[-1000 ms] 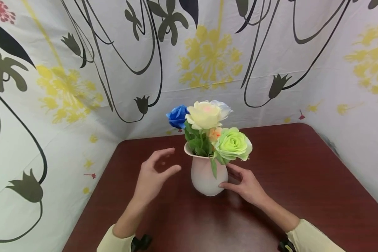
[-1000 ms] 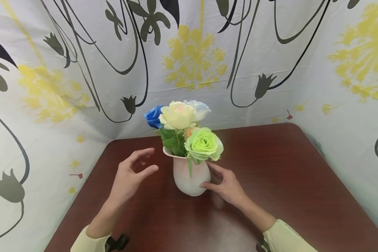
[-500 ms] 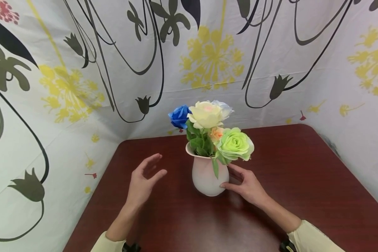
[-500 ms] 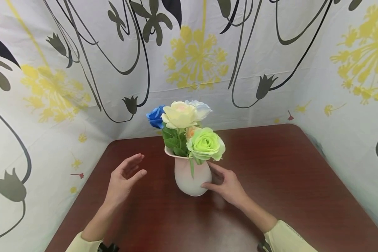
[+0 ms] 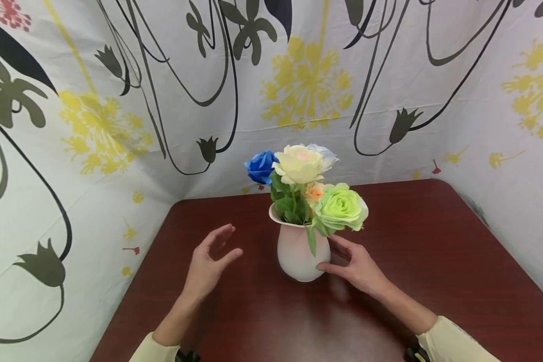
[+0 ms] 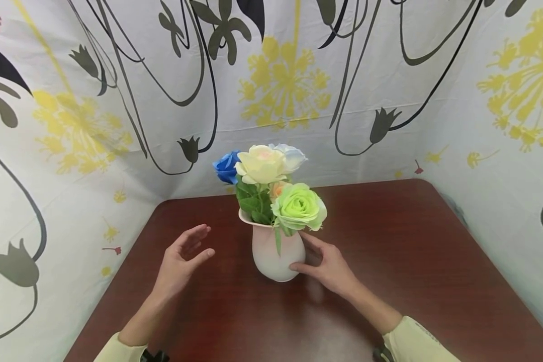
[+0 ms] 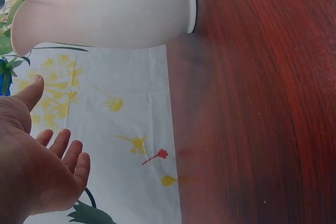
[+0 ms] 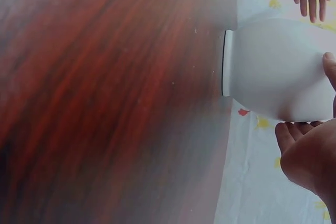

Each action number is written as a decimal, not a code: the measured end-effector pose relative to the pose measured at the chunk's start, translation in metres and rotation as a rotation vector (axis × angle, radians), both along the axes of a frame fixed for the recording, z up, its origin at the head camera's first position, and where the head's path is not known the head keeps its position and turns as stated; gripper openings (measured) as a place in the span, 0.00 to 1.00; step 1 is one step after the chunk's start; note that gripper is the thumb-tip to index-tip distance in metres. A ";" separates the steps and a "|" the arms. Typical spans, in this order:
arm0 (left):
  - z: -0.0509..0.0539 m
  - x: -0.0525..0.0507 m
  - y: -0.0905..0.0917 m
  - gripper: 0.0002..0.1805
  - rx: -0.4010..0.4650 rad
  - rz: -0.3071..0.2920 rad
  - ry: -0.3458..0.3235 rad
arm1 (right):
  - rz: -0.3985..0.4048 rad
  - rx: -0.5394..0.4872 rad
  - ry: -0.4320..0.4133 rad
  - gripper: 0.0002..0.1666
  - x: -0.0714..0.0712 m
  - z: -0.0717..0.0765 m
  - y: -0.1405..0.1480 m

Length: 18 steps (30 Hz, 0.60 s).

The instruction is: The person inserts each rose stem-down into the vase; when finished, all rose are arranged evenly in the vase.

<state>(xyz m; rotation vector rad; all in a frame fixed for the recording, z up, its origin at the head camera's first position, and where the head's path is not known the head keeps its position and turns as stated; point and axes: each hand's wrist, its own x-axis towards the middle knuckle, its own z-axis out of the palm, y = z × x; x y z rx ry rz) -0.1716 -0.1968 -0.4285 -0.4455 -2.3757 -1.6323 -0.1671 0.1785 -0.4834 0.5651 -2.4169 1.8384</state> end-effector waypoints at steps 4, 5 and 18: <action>-0.002 0.000 0.001 0.33 -0.022 0.001 -0.004 | -0.010 0.016 0.016 0.47 0.002 0.004 0.001; -0.002 0.000 0.001 0.33 -0.028 -0.001 -0.004 | -0.014 0.019 0.019 0.47 0.002 0.005 0.002; -0.003 0.002 0.001 0.36 -0.094 -0.010 -0.001 | -0.104 0.150 0.062 0.49 0.005 0.015 0.016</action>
